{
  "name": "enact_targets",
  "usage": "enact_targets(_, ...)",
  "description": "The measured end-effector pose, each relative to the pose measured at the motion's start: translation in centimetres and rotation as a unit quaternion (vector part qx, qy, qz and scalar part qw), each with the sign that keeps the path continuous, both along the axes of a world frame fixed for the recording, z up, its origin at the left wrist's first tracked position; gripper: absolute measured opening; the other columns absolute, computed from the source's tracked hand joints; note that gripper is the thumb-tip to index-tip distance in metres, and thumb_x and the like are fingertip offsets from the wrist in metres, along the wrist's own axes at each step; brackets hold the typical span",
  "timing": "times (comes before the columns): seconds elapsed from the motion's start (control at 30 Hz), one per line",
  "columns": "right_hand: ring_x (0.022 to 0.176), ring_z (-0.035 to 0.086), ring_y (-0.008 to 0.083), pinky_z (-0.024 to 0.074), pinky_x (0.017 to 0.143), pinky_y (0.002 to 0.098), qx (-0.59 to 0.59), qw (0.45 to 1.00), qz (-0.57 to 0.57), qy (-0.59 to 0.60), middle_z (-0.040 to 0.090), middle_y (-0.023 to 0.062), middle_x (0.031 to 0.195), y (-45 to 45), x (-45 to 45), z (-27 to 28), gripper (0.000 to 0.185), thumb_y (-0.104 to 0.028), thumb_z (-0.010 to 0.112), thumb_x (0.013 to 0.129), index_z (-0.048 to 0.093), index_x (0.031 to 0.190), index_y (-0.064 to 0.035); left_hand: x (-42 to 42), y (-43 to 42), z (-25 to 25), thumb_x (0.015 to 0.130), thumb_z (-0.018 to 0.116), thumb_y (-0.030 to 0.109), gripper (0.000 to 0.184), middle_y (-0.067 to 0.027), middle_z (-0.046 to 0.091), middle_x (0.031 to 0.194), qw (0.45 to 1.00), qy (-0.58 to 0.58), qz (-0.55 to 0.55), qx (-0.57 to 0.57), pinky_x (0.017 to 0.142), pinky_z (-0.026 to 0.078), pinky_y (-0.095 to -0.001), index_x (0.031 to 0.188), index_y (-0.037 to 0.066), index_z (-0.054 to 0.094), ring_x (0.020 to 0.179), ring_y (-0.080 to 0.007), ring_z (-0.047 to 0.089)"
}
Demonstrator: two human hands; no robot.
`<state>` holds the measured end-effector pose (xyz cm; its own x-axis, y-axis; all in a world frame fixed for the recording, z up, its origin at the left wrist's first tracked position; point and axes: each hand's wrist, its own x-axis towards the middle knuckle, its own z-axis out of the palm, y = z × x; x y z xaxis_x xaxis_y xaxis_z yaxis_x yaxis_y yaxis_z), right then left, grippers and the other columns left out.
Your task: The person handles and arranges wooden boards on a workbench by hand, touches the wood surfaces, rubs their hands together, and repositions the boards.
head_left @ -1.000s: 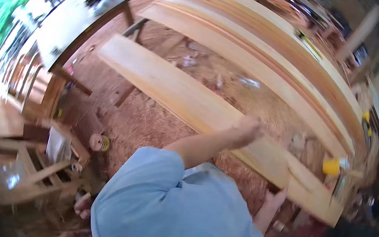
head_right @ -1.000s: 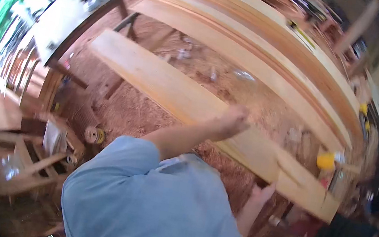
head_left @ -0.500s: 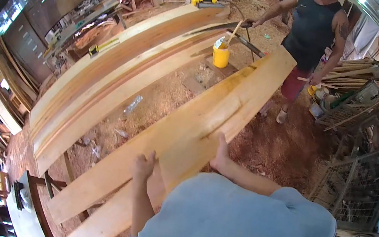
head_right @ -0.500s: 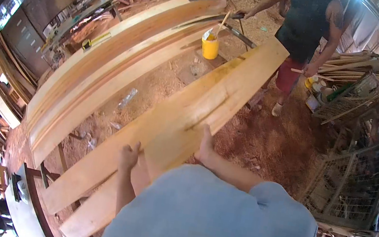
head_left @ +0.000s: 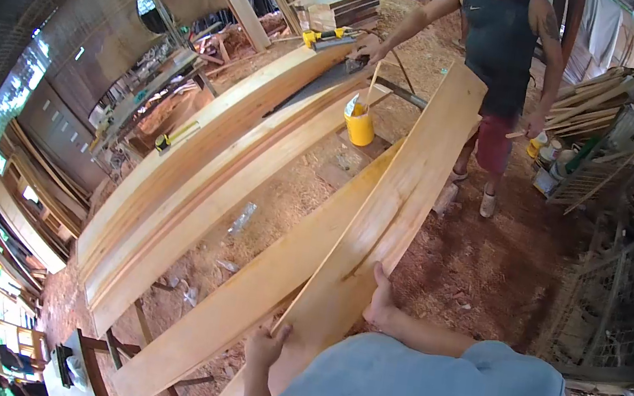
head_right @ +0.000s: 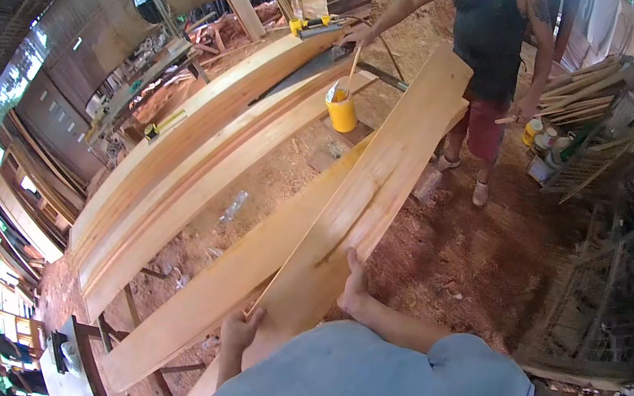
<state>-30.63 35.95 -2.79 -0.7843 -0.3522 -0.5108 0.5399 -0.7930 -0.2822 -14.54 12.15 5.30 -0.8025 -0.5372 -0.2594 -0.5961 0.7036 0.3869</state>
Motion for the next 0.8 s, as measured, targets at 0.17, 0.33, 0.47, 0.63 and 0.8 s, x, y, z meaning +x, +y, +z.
enact_targets(0.17,0.128,0.050,0.0306,0.0362,0.111,0.0485,-0.037,0.998,0.033,0.029,0.055,0.0133,0.138,-1.9,0.6,4.2,0.062,-0.052,0.054,0.096,0.049,0.138,-0.0070,4.1,0.4,-0.1,0.073,0.075,0.062,0.063,-0.0229,0.067,0.069,0.984,0.120,0.049,-0.123,0.065,0.053,-0.0484,0.071,-0.001,0.070,0.068,-0.0386,0.068)
enact_targets(0.33,0.132,0.047,0.0296,0.0361,0.112,0.0488,-0.172,0.946,0.246,0.126,0.053,0.0115,0.140,-5.3,1.0,9.6,0.065,-0.053,0.050,0.097,0.043,0.143,-0.0064,8.8,-5.2,-1.3,0.071,0.085,0.041,0.046,-0.0095,0.060,0.056,0.942,0.293,0.157,-0.037,0.049,0.040,-0.0387,0.060,0.001,0.064,0.049,-0.0178,0.052)
enact_targets(0.47,0.126,0.053,0.0270,0.0380,0.111,0.0425,-0.231,0.909,0.275,0.211,0.057,0.0131,0.133,-11.1,1.3,13.4,0.058,-0.045,0.049,0.100,0.044,0.138,-0.0014,11.7,-8.5,1.9,0.077,0.084,0.034,0.045,-0.0005,0.057,0.056,0.875,0.444,0.195,0.014,0.047,0.033,-0.0328,0.056,0.001,0.061,0.051,-0.0111,0.045)
enact_targets(0.63,0.130,0.046,0.0202,0.0302,0.114,0.0395,-0.215,0.812,0.311,0.443,0.055,0.0110,0.134,-14.4,2.6,20.5,0.063,-0.040,0.060,0.097,0.040,0.139,0.0012,12.8,-8.4,6.3,0.081,0.080,0.038,0.045,-0.0030,0.061,0.064,0.750,0.617,0.226,0.077,0.052,0.041,-0.0291,0.064,0.003,0.059,0.056,-0.0120,0.049)
enact_targets(0.8,0.122,0.051,0.0198,0.0388,0.107,0.0380,-0.104,0.582,0.582,0.558,0.057,0.0108,0.127,-18.3,5.8,13.5,0.065,-0.043,0.070,0.088,0.050,0.133,0.0004,15.4,-9.8,6.4,0.088,0.068,0.046,0.044,-0.0054,0.057,0.086,0.702,0.639,0.291,0.118,0.076,0.048,-0.0323,0.086,0.004,0.053,0.083,-0.0170,0.055)
